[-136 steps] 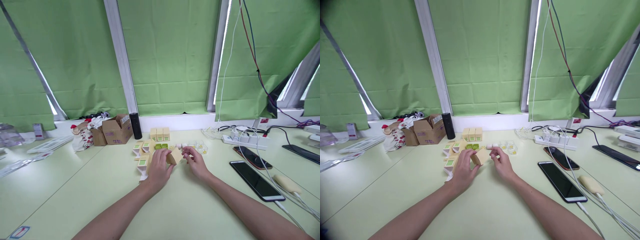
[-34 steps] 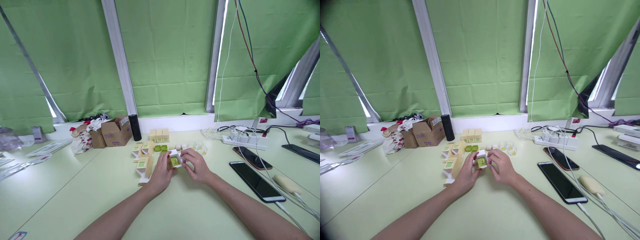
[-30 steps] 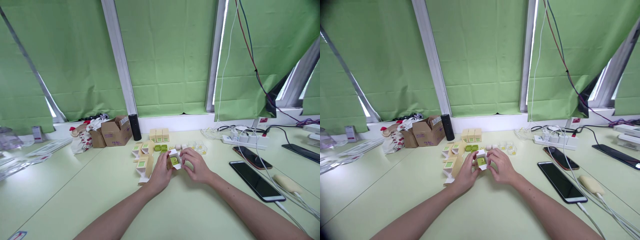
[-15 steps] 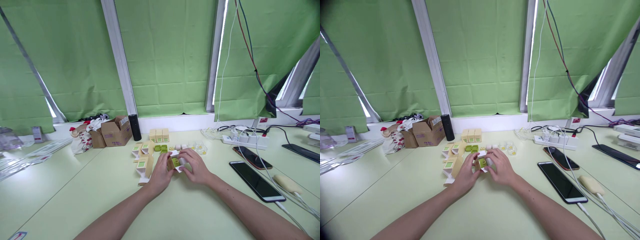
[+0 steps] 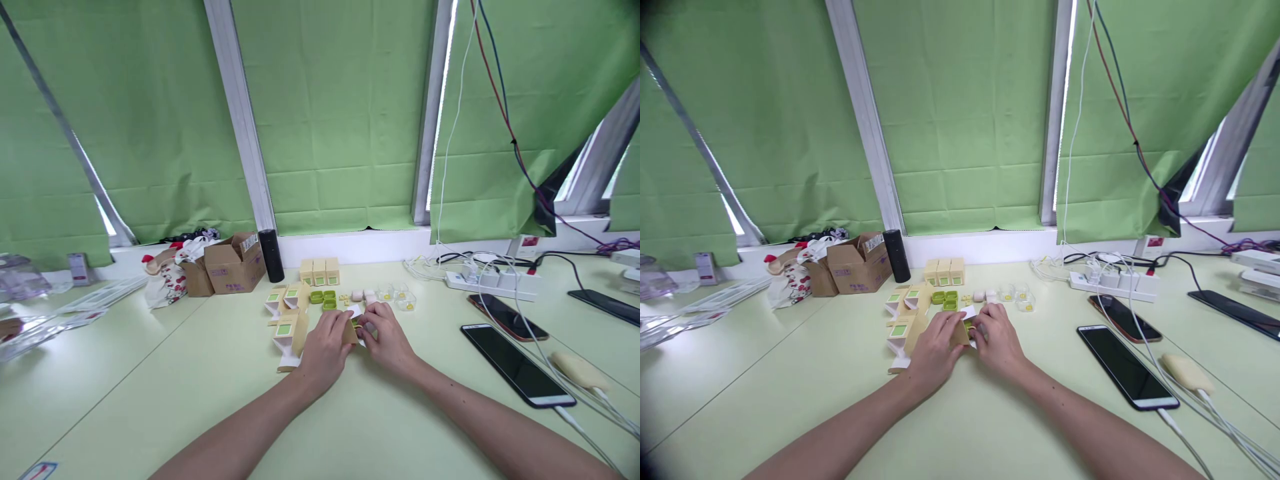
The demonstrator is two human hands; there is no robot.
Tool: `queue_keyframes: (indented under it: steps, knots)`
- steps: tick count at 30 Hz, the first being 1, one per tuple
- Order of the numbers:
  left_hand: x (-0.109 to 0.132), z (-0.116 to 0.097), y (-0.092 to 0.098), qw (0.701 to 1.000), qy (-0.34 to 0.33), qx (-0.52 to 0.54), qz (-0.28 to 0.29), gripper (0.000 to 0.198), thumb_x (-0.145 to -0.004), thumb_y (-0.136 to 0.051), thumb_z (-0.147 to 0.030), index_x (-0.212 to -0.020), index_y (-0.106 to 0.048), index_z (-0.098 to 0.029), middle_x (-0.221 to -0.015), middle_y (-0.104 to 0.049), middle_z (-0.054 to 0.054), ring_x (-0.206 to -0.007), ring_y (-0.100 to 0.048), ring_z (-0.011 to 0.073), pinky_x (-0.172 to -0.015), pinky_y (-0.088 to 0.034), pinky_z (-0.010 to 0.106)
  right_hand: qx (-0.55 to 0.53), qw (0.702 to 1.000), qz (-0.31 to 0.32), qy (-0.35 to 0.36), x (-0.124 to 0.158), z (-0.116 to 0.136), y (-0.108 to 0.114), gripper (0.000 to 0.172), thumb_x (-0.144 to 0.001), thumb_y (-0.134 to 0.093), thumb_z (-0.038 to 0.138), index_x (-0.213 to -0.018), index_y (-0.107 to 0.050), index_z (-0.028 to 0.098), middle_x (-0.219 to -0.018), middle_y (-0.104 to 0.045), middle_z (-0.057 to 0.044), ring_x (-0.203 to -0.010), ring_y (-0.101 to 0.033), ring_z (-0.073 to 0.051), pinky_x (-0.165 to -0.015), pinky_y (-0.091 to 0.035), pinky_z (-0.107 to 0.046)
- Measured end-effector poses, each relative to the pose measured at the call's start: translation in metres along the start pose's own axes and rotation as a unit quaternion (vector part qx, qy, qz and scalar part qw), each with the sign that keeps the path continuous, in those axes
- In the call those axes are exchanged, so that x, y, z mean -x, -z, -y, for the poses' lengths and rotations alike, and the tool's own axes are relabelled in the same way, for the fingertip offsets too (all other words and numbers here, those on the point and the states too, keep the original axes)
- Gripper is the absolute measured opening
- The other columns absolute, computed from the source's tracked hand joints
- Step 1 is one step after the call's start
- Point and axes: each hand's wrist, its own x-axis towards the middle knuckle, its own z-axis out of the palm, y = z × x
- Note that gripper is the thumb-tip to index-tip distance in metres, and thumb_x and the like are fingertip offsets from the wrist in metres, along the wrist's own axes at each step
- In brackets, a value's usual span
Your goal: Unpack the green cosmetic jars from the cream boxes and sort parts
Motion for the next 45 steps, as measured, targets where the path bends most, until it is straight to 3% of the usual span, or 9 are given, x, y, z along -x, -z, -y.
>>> queue_keyframes:
  steps: [8,15,23,27,32,35,40,45]
  knots:
    - [-0.001,0.002,0.003,0.999,-0.015,-0.047,-0.019,0.063,-0.092,-0.062,-0.018,-0.149,-0.039,-0.031,-0.13,-0.059,0.011,-0.122,-0.058,0.0305,-0.091,-0.058,0.045,-0.148,0.984,-0.029,-0.093,-0.005,-0.005,0.0,0.01,-0.086,-0.065,0.025,-0.077,-0.063,0.023,-0.092,-0.065,-0.006,-0.08,-0.061,-0.022,-0.07,-0.055,-0.037]
    - [-0.003,0.004,0.007,0.997,-0.012,-0.068,-0.037,0.064,-0.091,-0.062,-0.018,-0.15,-0.039,-0.031,-0.13,-0.059,0.011,-0.123,-0.058,0.0318,-0.091,-0.057,0.044,-0.278,0.945,-0.044,-0.169,-0.006,-0.002,0.004,0.032,-0.088,-0.067,0.052,-0.08,-0.063,0.022,-0.105,-0.072,-0.009,-0.096,-0.068,-0.025,-0.08,-0.06,-0.038]
    - [-0.006,0.005,0.01,0.996,-0.004,-0.067,-0.057,0.067,-0.089,-0.064,-0.015,-0.15,-0.038,-0.028,-0.126,-0.059,0.012,-0.121,-0.058,0.0314,-0.093,-0.056,0.045,-0.396,0.878,-0.082,-0.258,-0.014,-0.005,0.009,0.049,-0.072,-0.078,0.067,-0.077,-0.06,0.022,-0.08,-0.071,-0.004,-0.073,-0.066,-0.022,-0.064,-0.061,-0.038]
    - [-0.007,0.008,0.01,0.996,0.027,-0.044,-0.071,0.067,-0.09,-0.063,-0.015,-0.15,-0.038,-0.03,-0.13,-0.058,0.011,-0.123,-0.056,0.0307,-0.099,-0.053,0.049,-0.397,0.86,-0.112,-0.299,-0.019,-0.011,0.016,0.052,-0.065,-0.081,0.068,-0.075,-0.06,0.022,-0.08,-0.072,-0.005,-0.07,-0.065,-0.022,-0.057,-0.059,-0.036]
    - [-0.009,0.012,0.01,0.99,0.097,0.01,-0.098,0.065,-0.091,-0.066,-0.024,-0.15,-0.04,-0.032,-0.137,-0.056,0.009,-0.129,-0.053,0.0309,-0.107,-0.048,0.051,-0.354,0.877,-0.144,-0.292,-0.021,-0.026,0.022,0.051,-0.066,-0.078,0.07,-0.073,-0.06,0.022,-0.077,-0.072,-0.005,-0.068,-0.064,-0.022,-0.056,-0.052,-0.032]
    - [-0.011,0.011,0.01,0.979,0.149,0.085,-0.111,0.064,-0.091,-0.067,-0.03,-0.15,-0.041,-0.033,-0.142,-0.053,0.009,-0.131,-0.053,0.0299,-0.104,-0.052,0.049,-0.329,0.886,-0.149,-0.291,-0.022,-0.034,0.02,0.05,-0.066,-0.078,0.069,-0.071,-0.06,0.022,-0.073,-0.071,-0.005,-0.068,-0.063,-0.022,-0.059,-0.048,-0.032]
    - [-0.014,0.006,0.012,0.937,0.219,0.242,-0.126,0.065,-0.092,-0.068,-0.038,-0.15,-0.037,-0.032,-0.131,-0.062,0.009,-0.12,-0.062,0.0247,-0.086,-0.06,0.037,-0.31,0.896,-0.125,-0.294,-0.019,-0.04,0.012,0.049,-0.066,-0.078,0.068,-0.072,-0.062,0.021,-0.072,-0.069,-0.004,-0.067,-0.061,-0.022,-0.062,-0.046,-0.032]
    - [-0.018,0.011,0.006,0.886,0.245,0.373,-0.129,0.055,-0.093,-0.067,-0.046,-0.137,-0.041,-0.027,-0.125,-0.069,0.011,-0.117,-0.067,0.0234,-0.087,-0.06,0.036,-0.285,0.911,-0.085,-0.284,-0.013,-0.043,0.002,0.042,-0.072,-0.077,0.06,-0.073,-0.064,0.02,-0.072,-0.069,-0.004,-0.068,-0.06,-0.021,-0.064,-0.045,-0.032]
